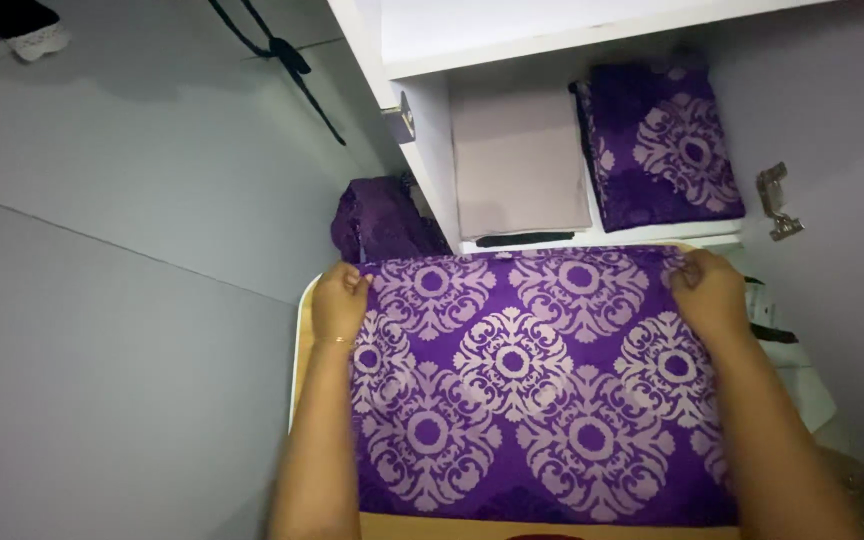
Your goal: The person folds a purple patterned cloth and a light pink cloth on a small wooden lap desk, then places each folded item into an open white closet shelf. The person repeats the folding process for the purple cloth before moving to the pink cloth.
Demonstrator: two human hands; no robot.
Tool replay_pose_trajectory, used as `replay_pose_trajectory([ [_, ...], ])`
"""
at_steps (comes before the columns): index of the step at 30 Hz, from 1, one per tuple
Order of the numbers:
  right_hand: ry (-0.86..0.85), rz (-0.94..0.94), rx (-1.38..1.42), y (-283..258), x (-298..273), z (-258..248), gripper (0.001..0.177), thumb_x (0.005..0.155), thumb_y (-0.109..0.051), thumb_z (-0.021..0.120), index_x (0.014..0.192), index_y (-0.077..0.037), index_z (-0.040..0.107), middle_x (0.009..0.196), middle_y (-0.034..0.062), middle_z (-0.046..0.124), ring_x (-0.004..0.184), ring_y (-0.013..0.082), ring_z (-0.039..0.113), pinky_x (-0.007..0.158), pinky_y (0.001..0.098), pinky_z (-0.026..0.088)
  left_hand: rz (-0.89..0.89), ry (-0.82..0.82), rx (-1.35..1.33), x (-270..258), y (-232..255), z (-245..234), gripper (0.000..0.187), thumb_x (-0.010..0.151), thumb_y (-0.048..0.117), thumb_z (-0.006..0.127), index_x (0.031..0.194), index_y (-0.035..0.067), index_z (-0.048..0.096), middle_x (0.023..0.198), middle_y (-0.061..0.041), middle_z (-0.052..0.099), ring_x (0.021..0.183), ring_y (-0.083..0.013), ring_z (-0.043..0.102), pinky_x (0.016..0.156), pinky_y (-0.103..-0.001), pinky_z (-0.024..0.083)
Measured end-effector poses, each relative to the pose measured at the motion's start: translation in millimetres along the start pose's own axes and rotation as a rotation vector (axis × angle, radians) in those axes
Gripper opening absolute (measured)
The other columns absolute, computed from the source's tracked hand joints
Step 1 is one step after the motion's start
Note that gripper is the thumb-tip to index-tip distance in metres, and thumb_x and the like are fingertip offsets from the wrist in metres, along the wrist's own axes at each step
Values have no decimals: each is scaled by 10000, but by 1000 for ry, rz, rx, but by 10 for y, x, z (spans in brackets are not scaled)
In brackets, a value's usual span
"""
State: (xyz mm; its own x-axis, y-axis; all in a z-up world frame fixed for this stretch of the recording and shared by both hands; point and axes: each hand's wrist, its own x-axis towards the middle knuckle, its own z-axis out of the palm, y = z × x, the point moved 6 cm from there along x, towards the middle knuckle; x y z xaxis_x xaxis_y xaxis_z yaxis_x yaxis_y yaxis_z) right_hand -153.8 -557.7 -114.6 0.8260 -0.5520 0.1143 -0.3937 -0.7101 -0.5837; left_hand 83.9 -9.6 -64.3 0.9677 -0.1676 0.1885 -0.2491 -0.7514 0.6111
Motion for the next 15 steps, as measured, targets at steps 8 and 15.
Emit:
replay_pose_trajectory([
  [8, 37, -111, -36, -348, -12, -96, 270, 874, -46, 633, 1119, 66, 626, 1079, 290, 586, 1053, 449, 550, 888, 532, 447, 83, 36, 112, -36, 321, -142, 136, 879, 131, 741, 862, 118, 607, 871, -76, 640, 848, -296, 596, 778, -433, 444],
  [15, -142, 262, 182, -661, -110, -415, 267, 1068, -132, 524, 1295, -68, 649, 1089, 171, 660, 890, 308, 605, 695, 454, 499, -57, 181, -320, -175, 119, -230, 135, 933, 172, 735, 939, 127, 608, 916, -26, 668, 810, -171, 620, 774, -321, 499],
])
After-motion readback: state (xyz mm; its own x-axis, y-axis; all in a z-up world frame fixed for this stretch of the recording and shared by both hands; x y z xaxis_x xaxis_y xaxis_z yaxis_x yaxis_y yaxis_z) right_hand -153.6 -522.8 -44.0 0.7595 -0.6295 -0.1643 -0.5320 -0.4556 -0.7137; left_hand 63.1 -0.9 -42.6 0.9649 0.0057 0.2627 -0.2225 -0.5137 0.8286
